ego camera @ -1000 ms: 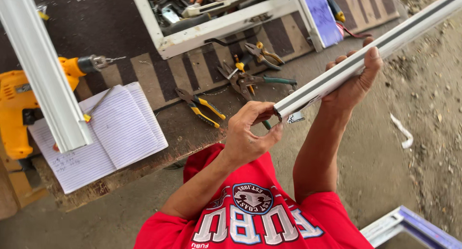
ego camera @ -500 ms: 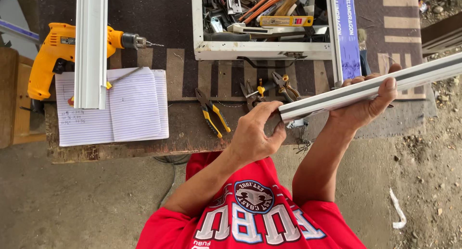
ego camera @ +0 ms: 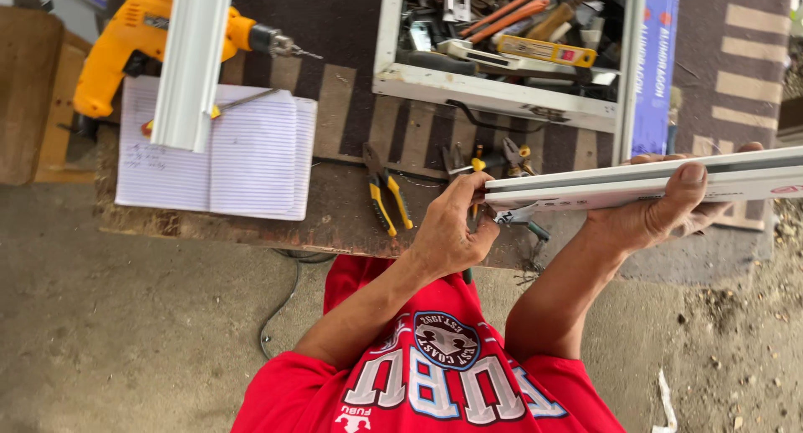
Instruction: The person measures and marks a white aluminum profile using a tape measure and pencil, referencing a notebook. They then move the profile to a miter saw and cut it at the marked point.
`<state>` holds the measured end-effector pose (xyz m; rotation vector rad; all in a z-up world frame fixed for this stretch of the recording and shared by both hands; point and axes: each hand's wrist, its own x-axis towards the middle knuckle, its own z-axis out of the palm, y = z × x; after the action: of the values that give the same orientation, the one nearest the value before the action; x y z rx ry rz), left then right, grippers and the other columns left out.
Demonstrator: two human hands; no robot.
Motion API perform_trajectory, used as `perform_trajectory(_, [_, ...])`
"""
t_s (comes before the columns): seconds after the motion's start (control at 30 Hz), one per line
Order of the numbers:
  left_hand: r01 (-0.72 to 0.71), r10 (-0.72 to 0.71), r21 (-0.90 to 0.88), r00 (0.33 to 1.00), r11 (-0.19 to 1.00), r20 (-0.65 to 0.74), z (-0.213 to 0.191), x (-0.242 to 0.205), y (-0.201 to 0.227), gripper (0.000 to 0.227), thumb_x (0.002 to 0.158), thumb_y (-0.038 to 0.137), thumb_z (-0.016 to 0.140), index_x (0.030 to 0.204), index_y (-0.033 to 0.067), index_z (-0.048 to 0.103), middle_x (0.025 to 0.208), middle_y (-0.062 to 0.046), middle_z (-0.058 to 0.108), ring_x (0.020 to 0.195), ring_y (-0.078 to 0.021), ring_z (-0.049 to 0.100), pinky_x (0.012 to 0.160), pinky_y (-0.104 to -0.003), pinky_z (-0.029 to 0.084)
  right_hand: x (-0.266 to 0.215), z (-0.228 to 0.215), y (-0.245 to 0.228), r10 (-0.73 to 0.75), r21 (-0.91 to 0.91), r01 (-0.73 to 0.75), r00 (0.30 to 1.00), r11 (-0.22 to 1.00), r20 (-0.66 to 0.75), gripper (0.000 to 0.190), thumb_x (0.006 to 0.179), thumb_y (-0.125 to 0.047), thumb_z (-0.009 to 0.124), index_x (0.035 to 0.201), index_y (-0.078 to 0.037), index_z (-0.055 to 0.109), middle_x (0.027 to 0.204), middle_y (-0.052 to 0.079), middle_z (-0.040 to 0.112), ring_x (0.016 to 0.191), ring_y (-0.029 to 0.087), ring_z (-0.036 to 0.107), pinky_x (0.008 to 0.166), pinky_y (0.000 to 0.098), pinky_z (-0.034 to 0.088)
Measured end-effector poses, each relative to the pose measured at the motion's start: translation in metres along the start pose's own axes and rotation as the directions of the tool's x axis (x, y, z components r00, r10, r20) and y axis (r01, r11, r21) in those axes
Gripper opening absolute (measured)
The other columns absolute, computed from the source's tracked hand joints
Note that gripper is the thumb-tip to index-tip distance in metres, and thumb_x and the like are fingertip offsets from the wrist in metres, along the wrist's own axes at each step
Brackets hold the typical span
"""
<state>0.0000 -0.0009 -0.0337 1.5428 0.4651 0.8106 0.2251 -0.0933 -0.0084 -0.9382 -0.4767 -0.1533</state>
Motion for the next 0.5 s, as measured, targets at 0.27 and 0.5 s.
perform_trajectory(0.27, [0.012, -0.016, -0.072, 0.998, 0.997, -0.063, -0.027, 0.000, -0.029, 0.047, 0.086, 0.001, 0.067, 0.131, -0.0071, 0.053, 0.119, -0.021, 0.068, 0.112, -0.0284, 0.074, 0.100, -0.036, 0.062, -0.016, 0.035, 0.017, 0.012, -0.097, -0.005, 0.997, 0.995, 0.073, 0.083, 0.096, -0.009, 0.090, 0.155, -0.008, 0.031, 0.087, 0.018, 0.069, 0.066, 0.028, 0.069, 0.066, 0.0444, 0.068])
perform_trajectory(0.5, [-0.025, 0.007, -0.142, 0.993, 0.990, -0.121, -0.052, -0.008, -0.023, 0.037, 0.091, 0.002, 0.067, 0.126, -0.0049, 0.055, 0.115, -0.019, 0.070, 0.109, -0.0268, 0.075, 0.101, -0.036, 0.061, -0.019, 0.059, 0.031, 0.059, 0.024, -0.061, 0.995, 0.998, 0.075, 0.089, 0.090, -0.011, 0.085, 0.155, -0.003, 0.025, 0.082, 0.013, 0.066, 0.063, 0.026, 0.070, 0.058, 0.0407, 0.066])
